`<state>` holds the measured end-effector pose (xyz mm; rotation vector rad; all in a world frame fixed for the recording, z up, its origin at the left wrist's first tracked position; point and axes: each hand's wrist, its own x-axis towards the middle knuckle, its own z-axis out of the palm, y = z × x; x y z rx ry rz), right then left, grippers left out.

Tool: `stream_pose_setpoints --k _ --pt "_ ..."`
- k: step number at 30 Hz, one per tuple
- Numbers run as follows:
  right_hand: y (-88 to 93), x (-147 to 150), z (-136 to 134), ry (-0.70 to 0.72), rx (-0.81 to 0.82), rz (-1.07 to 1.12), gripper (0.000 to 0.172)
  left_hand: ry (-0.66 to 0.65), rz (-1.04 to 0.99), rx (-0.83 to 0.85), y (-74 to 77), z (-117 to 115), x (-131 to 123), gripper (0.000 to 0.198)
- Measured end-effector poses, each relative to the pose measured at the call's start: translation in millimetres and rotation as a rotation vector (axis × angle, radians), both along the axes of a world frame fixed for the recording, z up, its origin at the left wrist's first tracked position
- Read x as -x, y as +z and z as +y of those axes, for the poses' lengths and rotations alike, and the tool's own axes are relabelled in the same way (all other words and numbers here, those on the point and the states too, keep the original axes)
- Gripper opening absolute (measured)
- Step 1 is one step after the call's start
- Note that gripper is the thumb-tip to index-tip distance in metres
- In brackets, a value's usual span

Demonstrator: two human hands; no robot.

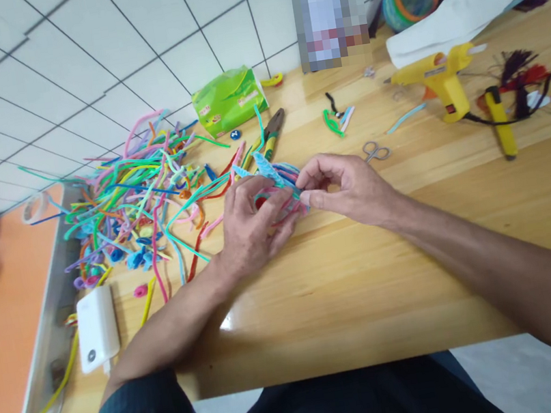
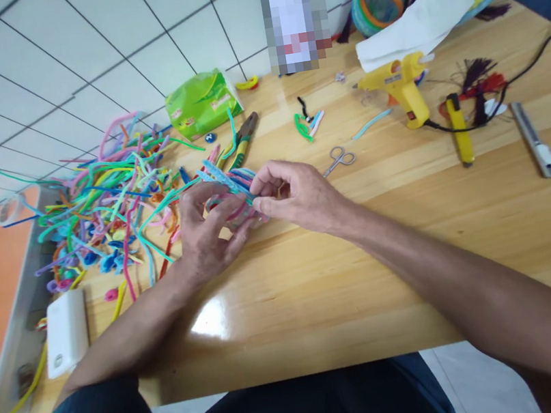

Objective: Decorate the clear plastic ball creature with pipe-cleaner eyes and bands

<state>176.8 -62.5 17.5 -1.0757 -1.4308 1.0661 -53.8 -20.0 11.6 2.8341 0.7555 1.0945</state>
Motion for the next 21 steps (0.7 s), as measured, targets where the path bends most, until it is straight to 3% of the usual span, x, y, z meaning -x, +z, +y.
stream_pose_setpoints --k 4,10,15,21 --pt "-2.9 3.0 -0.5 -0.046 -0.058 -0.044 0.008 -0.012 -0.003 -0.086 0.5 0.1 -0.9 0.036" --pt "-4.6 8.2 -2.0 -0.111 -0.114 -0.058 0.006 0.024 -0.008 -0.028 1.3 0.0 -1.5 0.059" --pt "-1.5 9.0 -4.9 -0.137 -0.18 -0.128 0.008 0.004 0.006 -0.1 2.9 -0.9 -2.7 0.037" --pt "3.3 9.1 -9.1 -0.192 -0.257 -0.26 0.01 0.025 0.065 -0.115 2.0 -0.7 -0.6 0.035"
